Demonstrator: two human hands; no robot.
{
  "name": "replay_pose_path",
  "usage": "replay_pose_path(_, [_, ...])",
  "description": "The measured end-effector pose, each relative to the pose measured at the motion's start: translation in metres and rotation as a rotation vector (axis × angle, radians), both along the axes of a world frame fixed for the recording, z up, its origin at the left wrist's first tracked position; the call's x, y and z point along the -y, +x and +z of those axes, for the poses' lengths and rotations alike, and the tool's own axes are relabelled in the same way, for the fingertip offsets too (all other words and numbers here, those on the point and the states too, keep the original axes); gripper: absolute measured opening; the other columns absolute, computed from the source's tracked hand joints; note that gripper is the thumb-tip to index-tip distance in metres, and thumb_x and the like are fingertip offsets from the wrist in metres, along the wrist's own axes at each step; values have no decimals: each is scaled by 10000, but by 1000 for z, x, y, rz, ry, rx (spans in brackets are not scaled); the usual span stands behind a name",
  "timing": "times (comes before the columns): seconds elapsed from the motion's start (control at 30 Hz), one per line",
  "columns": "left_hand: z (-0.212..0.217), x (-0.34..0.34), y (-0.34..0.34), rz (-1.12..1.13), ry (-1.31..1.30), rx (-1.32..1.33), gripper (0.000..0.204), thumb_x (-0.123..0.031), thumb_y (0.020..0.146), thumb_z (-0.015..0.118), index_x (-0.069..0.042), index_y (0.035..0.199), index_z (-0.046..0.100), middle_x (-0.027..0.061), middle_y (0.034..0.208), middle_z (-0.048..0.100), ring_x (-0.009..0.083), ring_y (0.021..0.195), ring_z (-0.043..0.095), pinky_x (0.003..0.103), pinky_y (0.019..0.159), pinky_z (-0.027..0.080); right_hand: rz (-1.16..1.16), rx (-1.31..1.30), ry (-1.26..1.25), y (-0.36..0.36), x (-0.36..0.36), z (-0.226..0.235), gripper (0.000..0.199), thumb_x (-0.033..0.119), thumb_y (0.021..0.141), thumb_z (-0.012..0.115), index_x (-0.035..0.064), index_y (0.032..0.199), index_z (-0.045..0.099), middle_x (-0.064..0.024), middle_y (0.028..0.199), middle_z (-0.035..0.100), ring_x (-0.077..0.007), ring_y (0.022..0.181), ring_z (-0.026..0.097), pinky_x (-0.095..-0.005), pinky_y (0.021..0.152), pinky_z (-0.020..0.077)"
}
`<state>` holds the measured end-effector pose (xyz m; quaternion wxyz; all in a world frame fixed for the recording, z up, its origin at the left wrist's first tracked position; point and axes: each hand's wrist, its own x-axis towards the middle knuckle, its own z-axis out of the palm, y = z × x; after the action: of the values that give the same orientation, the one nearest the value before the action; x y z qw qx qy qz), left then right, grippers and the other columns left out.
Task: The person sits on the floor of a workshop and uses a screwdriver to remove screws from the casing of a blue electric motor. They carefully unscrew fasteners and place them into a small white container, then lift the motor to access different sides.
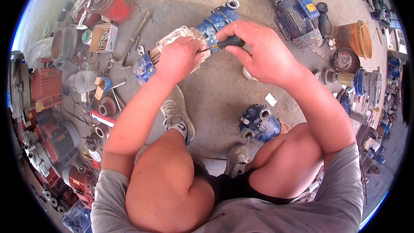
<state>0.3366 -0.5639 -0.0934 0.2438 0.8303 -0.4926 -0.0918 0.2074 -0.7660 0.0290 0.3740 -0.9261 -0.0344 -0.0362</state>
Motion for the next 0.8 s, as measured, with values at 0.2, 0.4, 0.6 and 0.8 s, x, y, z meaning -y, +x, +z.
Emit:
replay_pose_path(0.2, [-3,0,0,38,-13,-67,186,-214,816,800,-85,920,717,79,911,692,313,892,678,437,778,536,102,33,-88,5,-2,0,236,15,907,628,48,1140,611,-171,1114,655,-400,1104,605,-478,956,495])
replay_pose_path(0.4, [-3,-1,-1,59,-46,-117,186,-225,832,794,-86,930,719,94,930,696,324,909,676,440,791,530,109,52,-124,15,-8,4,271,-1,886,662,60,1143,599,-153,1116,659,-378,1083,626,-462,921,512])
replay_pose_path(0.6, [17,-2,-1,199,-53,-393,348,-332,823,848,-48,963,704,91,816,619,246,730,585,405,701,495,11,38,-309,34,-12,3,285,300,939,688,51,1070,635,-162,850,702,-399,822,686,-492,728,557])
replay_pose_path(0.8, [33,4,-2,260,-153,-396,293,-243,833,843,-38,912,650,-16,666,383,109,646,361,319,582,350,-37,28,-456,38,-16,-6,340,377,957,663,40,999,635,-174,782,701,-375,756,707,-482,665,561])
